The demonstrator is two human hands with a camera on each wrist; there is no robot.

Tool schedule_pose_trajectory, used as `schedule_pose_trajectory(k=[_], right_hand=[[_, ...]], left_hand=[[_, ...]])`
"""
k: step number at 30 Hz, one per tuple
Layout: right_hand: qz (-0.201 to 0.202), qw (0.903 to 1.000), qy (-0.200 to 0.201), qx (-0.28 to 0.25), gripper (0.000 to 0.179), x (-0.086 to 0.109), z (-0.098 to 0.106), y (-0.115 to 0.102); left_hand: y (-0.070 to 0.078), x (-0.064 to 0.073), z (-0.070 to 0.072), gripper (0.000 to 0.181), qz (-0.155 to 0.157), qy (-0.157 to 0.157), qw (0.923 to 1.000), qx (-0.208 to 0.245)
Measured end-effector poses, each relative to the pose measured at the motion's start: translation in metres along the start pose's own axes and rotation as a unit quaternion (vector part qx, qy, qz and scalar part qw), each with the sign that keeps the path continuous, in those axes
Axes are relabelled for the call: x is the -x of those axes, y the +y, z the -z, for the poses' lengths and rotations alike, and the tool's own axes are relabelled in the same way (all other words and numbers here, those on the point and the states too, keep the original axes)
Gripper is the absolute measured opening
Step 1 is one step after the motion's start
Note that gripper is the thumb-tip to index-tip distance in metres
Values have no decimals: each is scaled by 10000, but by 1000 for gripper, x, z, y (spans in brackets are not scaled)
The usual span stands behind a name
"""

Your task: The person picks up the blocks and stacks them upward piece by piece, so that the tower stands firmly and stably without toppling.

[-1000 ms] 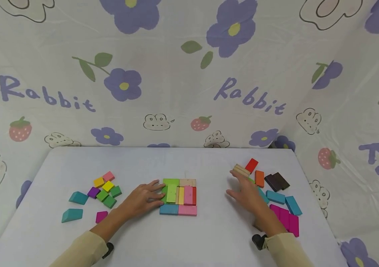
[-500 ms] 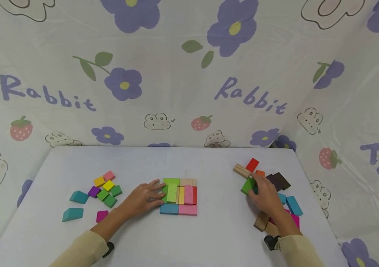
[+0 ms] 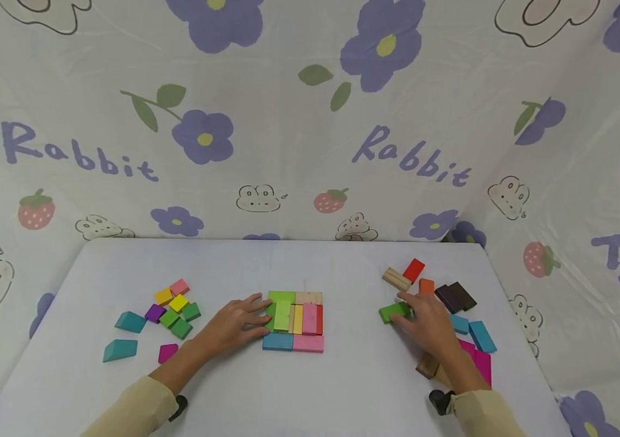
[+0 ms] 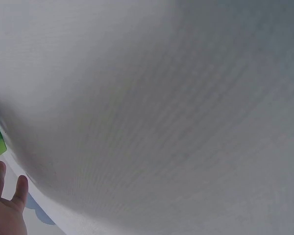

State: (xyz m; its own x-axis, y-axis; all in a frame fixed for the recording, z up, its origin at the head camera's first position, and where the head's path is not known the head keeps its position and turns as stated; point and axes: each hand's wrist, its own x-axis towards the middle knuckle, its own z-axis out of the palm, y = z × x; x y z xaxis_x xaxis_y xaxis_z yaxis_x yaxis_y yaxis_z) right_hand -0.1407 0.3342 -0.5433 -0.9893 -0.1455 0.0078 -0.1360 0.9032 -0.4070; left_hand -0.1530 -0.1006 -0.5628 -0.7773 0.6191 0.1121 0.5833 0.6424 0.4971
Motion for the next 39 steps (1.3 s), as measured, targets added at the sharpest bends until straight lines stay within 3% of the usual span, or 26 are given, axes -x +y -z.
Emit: schedule_pose_trajectory(k=[12,18,22,27,33,39], right_hand=[[159,9996,-49,214,41,3,-3,-1],[213,9996,-140,-106,41,3,-3,-3],[463,9980,-72,-428,41,2,-5,-9],[954,9941,203,-484,41,-2,-8,-33],[1112,9931,199,-300,42,-11,-17,-72],[1554,9868,420,-197,42,-19,-29,-107]], left_hand=[[0,-1,-1,38,11,18,9999,-108],[-1,-1,-1,38,-4,30,10000,-74],[0,-1,-1,38,11,20,10000,-52],[1,-1,0,38,28,13,10000,-46],[1,0,1,38,45,11,10000,4],[1,0,1,38,42,-20,10000,11]])
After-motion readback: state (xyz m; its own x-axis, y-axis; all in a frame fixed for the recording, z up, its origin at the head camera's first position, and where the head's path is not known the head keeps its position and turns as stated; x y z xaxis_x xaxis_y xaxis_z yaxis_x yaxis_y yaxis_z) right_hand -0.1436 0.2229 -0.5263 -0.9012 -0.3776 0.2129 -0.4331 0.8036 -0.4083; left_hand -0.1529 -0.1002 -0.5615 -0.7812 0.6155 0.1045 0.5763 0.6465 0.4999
